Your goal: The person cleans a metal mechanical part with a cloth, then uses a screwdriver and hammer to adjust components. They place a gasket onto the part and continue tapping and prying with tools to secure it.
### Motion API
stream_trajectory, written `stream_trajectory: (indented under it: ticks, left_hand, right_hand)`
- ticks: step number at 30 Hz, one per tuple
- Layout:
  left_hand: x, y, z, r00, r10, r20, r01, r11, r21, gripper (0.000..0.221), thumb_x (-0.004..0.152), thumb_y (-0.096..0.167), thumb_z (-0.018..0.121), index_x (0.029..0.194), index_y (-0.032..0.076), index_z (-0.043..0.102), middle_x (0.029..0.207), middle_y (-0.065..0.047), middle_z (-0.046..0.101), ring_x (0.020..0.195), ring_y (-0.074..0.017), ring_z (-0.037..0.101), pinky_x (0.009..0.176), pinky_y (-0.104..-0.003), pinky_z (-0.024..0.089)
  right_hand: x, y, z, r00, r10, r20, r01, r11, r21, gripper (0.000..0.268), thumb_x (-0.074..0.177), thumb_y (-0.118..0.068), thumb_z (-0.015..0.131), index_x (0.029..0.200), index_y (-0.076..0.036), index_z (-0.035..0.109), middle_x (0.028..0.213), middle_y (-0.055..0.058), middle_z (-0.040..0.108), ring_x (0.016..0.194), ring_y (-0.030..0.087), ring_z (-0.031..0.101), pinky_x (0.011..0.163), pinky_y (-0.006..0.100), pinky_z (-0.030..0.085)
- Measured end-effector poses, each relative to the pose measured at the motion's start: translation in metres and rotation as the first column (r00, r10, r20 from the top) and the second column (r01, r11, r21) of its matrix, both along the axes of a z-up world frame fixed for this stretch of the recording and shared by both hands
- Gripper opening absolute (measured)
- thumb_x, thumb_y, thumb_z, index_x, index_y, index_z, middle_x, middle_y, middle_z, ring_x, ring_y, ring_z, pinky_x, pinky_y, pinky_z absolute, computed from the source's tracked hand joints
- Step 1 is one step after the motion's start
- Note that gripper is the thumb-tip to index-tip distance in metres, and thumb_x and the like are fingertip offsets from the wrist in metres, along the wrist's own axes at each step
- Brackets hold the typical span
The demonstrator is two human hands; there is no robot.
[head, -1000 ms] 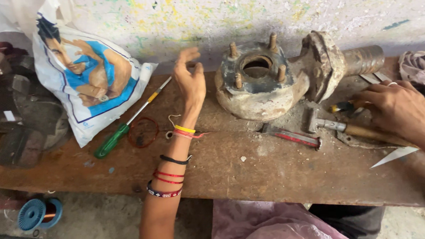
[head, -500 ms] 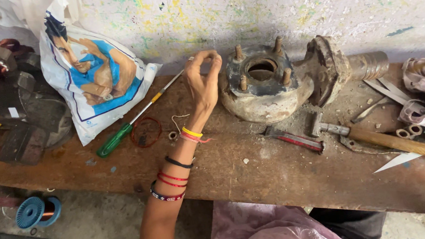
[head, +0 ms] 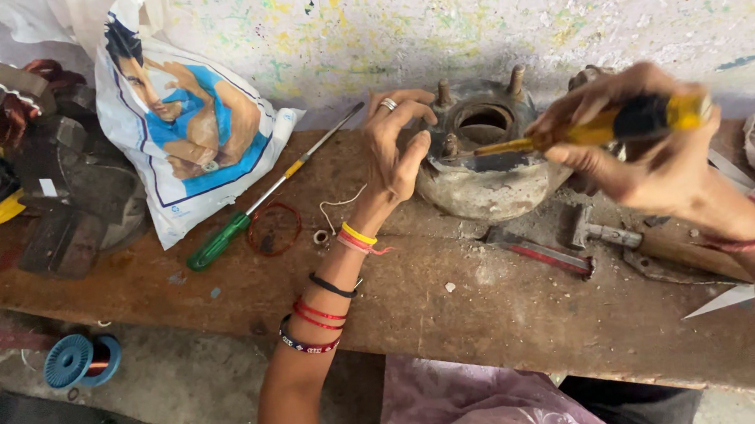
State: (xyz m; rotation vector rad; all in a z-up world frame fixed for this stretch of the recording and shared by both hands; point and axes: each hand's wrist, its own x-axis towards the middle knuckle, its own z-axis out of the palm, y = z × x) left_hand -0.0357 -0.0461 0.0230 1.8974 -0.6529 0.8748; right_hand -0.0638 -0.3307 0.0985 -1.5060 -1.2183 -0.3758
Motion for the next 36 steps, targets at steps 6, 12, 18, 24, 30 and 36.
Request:
stream_trajectory:
  ticks: [6,12,18,24,30,36]
  left_hand:
    - [-0.002,-0.001,0.0,0.999,-0.038,0.019,0.036,0.996,0.081,0.031,0.082,0.033,0.057,0.091,0.005,0.067,0.117,-0.013,0.07,0.116,-0.034,0.058,0.103,-0.046,0.047]
    - [-0.007,-0.008,-0.001,1.0,-0.025,-0.012,0.026,0.998,0.058,0.03,0.081,0.03,0.055,0.095,0.004,0.063,0.119,-0.014,0.066,0.115,-0.0329,0.056,0.104,-0.044,0.046]
    - [-0.005,-0.023,-0.018,0.992,-0.022,-0.127,-0.003,0.981,-0.196,0.032,0.072,0.021,0.057,0.099,0.003,0.057,0.122,-0.015,0.051,0.118,-0.0294,0.048,0.105,-0.04,0.04]
    - [0.001,-0.02,-0.031,0.982,-0.057,-0.181,0.014,0.973,-0.229,0.039,0.069,0.015,0.058,0.106,0.003,0.05,0.118,-0.012,0.048,0.119,-0.0286,0.046,0.112,-0.037,0.035]
    - [0.006,-0.02,-0.036,0.97,-0.11,-0.218,0.049,0.962,-0.269,0.046,0.067,0.016,0.059,0.109,0.002,0.046,0.112,-0.011,0.04,0.111,-0.0276,0.042,0.108,-0.033,0.033]
    - [0.009,-0.017,-0.036,0.982,-0.116,-0.15,0.078,0.968,-0.239,0.044,0.07,0.017,0.061,0.108,0.003,0.046,0.117,-0.012,0.044,0.117,-0.028,0.044,0.112,-0.034,0.033]
  right_hand:
    - [0.017,-0.011,0.014,0.996,-0.054,-0.066,0.059,0.996,0.073,0.032,0.094,0.008,0.071,0.112,-0.001,0.046,0.098,0.019,0.068,0.1,0.028,0.075,0.089,0.041,0.069]
    - [0.023,-0.016,0.006,0.985,-0.15,-0.087,0.152,0.988,0.014,0.028,0.095,0.011,0.071,0.11,0.003,0.049,0.099,0.022,0.066,0.097,0.029,0.073,0.086,0.039,0.066]
    - [0.04,-0.024,-0.012,0.982,-0.012,-0.189,0.016,1.0,0.022,0.011,0.098,0.007,0.072,0.105,0.002,0.065,0.097,0.017,0.074,0.097,0.024,0.079,0.083,0.039,0.065]
    - [0.035,-0.033,-0.011,0.985,-0.003,-0.172,-0.026,0.986,-0.166,0.015,0.091,0.006,0.071,0.103,-0.002,0.068,0.099,0.018,0.075,0.1,0.024,0.076,0.089,0.036,0.067]
    - [0.015,-0.03,-0.001,0.995,0.008,-0.101,-0.034,0.964,-0.262,0.027,0.081,0.013,0.059,0.103,0.001,0.069,0.111,0.018,0.073,0.093,0.023,0.077,0.081,0.035,0.067]
    - [-0.006,-0.017,-0.008,0.951,-0.25,-0.182,0.215,0.958,-0.191,0.019,0.095,-0.004,0.072,0.112,0.002,0.067,0.112,0.016,0.074,0.103,0.024,0.073,0.086,0.035,0.063]
